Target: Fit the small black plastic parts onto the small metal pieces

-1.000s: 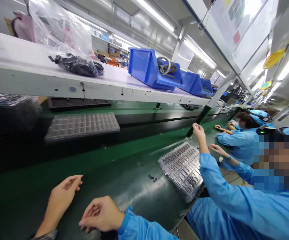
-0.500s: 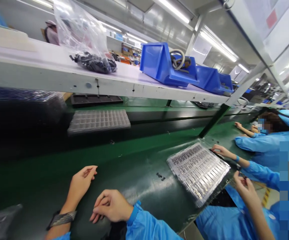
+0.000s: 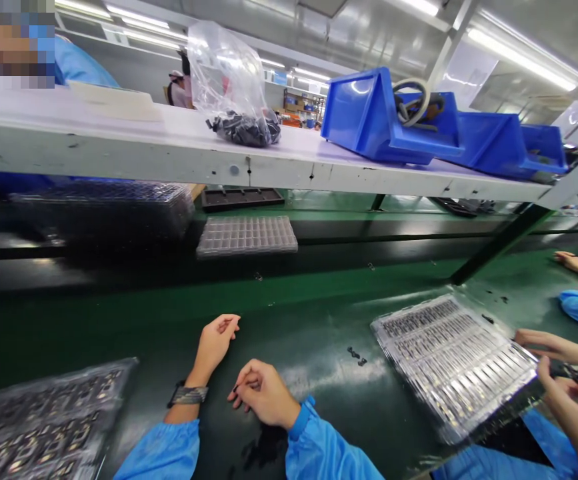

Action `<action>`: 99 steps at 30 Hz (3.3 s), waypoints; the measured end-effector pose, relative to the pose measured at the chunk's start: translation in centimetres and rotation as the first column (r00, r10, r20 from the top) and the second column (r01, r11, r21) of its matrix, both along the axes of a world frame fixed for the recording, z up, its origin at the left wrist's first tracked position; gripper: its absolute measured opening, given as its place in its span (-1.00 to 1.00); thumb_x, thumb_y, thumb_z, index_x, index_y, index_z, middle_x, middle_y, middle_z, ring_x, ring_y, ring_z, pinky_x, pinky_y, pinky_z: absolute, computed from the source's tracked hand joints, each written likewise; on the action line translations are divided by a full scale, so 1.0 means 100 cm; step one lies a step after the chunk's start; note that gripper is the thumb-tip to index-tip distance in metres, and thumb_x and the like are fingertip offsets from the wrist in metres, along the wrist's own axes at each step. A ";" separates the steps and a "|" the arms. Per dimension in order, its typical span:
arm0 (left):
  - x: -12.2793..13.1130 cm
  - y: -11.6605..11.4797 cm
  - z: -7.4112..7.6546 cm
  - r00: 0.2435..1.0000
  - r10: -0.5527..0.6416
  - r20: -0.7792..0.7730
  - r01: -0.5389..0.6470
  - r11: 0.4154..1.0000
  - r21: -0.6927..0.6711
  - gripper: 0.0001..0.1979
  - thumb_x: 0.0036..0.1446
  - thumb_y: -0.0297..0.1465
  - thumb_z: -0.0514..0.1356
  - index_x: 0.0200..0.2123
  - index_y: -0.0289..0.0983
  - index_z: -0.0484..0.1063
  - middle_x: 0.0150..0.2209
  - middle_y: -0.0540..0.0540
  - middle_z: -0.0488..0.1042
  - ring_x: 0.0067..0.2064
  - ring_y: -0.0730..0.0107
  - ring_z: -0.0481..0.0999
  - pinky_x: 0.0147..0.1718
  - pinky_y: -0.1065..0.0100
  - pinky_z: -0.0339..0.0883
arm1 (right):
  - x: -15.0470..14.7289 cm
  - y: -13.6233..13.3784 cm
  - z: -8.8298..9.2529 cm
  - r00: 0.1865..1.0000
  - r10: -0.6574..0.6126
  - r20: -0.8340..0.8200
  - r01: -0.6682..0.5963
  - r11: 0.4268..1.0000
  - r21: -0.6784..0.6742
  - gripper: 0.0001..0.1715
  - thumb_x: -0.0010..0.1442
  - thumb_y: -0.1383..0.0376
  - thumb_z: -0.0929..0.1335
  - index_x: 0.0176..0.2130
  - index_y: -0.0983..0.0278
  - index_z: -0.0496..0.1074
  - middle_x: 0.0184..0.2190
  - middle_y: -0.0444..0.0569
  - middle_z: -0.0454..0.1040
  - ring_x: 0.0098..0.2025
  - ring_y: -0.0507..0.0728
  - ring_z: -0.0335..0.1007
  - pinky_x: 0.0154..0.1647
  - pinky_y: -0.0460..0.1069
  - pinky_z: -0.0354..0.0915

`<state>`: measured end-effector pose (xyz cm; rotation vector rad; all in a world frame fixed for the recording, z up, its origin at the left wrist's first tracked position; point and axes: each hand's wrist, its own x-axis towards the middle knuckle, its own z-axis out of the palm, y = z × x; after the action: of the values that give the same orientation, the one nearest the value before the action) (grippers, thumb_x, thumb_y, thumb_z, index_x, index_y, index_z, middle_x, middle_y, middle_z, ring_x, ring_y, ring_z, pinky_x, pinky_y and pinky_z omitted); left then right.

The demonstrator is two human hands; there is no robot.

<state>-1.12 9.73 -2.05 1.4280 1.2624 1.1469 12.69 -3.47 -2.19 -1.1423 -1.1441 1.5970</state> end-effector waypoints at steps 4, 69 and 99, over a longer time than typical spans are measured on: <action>-0.001 0.001 -0.003 1.000 -0.002 0.012 0.002 1.000 -0.004 -0.50 0.01 0.06 0.25 -0.35 -0.31 0.55 -0.48 -0.11 0.53 -0.49 0.32 0.48 -0.47 0.34 0.36 | -0.001 -0.001 0.001 1.000 -0.009 0.002 0.009 1.000 -0.001 -0.48 0.07 -0.02 0.52 -0.29 0.26 0.29 -0.38 -0.01 0.63 -0.44 0.07 0.55 -0.47 -0.11 0.27; 0.001 -0.003 -0.001 1.000 0.007 -0.030 -0.007 1.000 -0.001 -0.54 0.01 0.03 0.23 -0.35 -0.28 0.54 -0.50 -0.08 0.51 -0.49 0.33 0.46 -0.43 0.33 0.36 | -0.005 -0.001 -0.002 0.998 -0.056 0.025 0.055 0.998 0.035 -0.78 0.02 0.28 0.45 -0.31 0.28 0.39 -0.48 -0.10 0.58 -0.52 0.01 0.45 -0.40 -0.09 0.33; 0.000 -0.001 -0.003 0.999 0.003 -0.049 -0.003 1.000 0.000 -0.58 0.02 -0.01 0.22 -0.34 -0.28 0.54 -0.48 -0.09 0.53 -0.48 0.31 0.47 -0.42 0.32 0.34 | -0.004 -0.002 -0.011 0.998 -0.056 0.021 0.054 0.997 0.049 -0.66 0.04 0.24 0.53 -0.31 0.25 0.33 -0.41 -0.05 0.64 -0.44 0.07 0.56 -0.40 -0.10 0.29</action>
<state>-1.14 9.60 -2.39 1.4624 1.2987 1.1199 12.24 -3.62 -3.26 -1.1537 -1.1501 1.5105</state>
